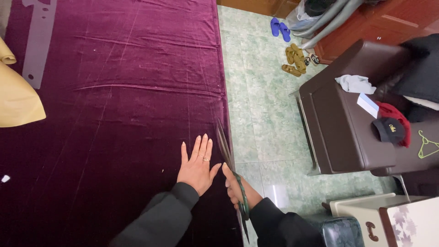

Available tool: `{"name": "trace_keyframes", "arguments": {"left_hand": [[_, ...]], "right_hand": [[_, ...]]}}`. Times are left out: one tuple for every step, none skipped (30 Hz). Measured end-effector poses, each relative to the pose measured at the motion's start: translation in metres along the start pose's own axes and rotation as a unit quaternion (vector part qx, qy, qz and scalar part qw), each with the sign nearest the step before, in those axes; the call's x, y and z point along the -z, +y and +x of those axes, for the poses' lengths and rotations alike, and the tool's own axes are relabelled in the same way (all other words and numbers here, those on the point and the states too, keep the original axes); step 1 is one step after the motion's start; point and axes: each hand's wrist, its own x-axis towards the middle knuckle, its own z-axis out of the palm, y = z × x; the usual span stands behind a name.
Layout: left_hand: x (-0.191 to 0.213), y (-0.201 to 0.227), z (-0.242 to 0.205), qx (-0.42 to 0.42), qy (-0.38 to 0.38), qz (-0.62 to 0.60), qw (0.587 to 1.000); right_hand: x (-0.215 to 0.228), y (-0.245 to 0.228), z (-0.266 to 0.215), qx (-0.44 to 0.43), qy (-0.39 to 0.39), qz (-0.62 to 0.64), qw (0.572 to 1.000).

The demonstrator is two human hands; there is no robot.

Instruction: The person uses a pair of large green-handled shears to cut a large piece of dark purple fabric laid out on a table. They follow pre-drawn white chalk lines, cutting along straight edges and curved sections to separate a specific shape from the main material.

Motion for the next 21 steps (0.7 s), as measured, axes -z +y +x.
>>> {"name": "trace_keyframes", "arguments": {"left_hand": [[0.001, 0.000, 0.000, 0.000, 0.000, 0.000, 1.000], [0.002, 0.000, 0.001, -0.002, 0.000, 0.007, 1.000], [0.002, 0.000, 0.000, -0.003, -0.002, 0.014, 1.000], [0.003, 0.000, 0.001, -0.003, -0.002, 0.014, 1.000], [0.004, 0.000, 0.001, -0.003, -0.001, 0.014, 1.000], [0.004, 0.000, 0.001, -0.004, 0.000, 0.015, 1.000], [0.004, 0.000, 0.001, -0.004, 0.000, 0.015, 1.000], [0.003, -0.001, 0.001, -0.004, 0.001, 0.013, 1.000], [0.002, -0.001, 0.000, -0.004, 0.003, 0.010, 1.000], [0.002, -0.001, 0.000, -0.004, 0.002, 0.010, 1.000], [0.002, -0.001, 0.000, -0.004, 0.008, 0.006, 1.000], [0.002, -0.001, 0.000, -0.004, 0.013, 0.003, 1.000], [0.002, -0.001, 0.000, -0.004, 0.013, 0.003, 1.000], [0.003, -0.001, 0.000, -0.004, 0.011, 0.004, 1.000], [0.003, -0.001, 0.000, -0.003, 0.008, 0.005, 1.000], [0.003, -0.001, 0.000, -0.003, 0.008, 0.005, 1.000], [0.004, -0.001, 0.001, -0.003, 0.009, 0.002, 1.000], [0.004, -0.001, 0.001, -0.002, 0.010, -0.002, 1.000], [0.005, -0.001, 0.001, -0.002, 0.010, -0.002, 1.000], [0.006, -0.001, 0.001, -0.002, 0.011, 0.001, 1.000], [0.007, -0.001, 0.001, -0.002, 0.012, 0.004, 1.000]], "right_hand": [[-0.001, -0.002, 0.001, 0.001, 0.000, 0.000, 1.000], [-0.002, -0.004, 0.001, 0.006, 0.003, 0.003, 1.000], [-0.003, -0.005, 0.003, 0.012, 0.006, 0.005, 1.000], [-0.003, -0.007, 0.002, 0.012, 0.006, 0.005, 1.000], [-0.003, -0.008, 0.002, 0.012, 0.007, 0.003, 1.000], [-0.004, -0.009, 0.002, 0.013, 0.009, 0.001, 1.000], [-0.004, -0.009, 0.002, 0.012, 0.009, 0.002, 1.000], [-0.004, -0.009, 0.003, 0.014, 0.010, 0.005, 1.000], [-0.004, -0.009, 0.004, 0.016, 0.012, 0.009, 1.000], [-0.004, -0.008, 0.005, 0.016, 0.012, 0.009, 1.000], [-0.004, -0.008, 0.005, 0.019, 0.012, 0.015, 1.000], [-0.004, -0.007, 0.006, 0.021, 0.012, 0.021, 0.999], [-0.003, -0.004, 0.010, 0.021, 0.012, 0.021, 0.999], [-0.003, -0.002, 0.014, 0.026, 0.006, 0.032, 0.999], [-0.002, 0.001, 0.017, 0.030, 0.001, 0.044, 0.999], [-0.001, 0.002, 0.018, 0.030, 0.001, 0.044, 0.999], [-0.001, 0.002, 0.018, 0.037, -0.011, 0.053, 0.998], [0.000, 0.002, 0.018, 0.044, -0.024, 0.062, 0.997], [0.002, 0.001, 0.017, 0.044, -0.023, 0.062, 0.997], [0.003, 0.001, 0.016, 0.033, -0.028, 0.058, 0.997], [0.004, -0.001, 0.015, 0.023, -0.034, 0.054, 0.998]]}}
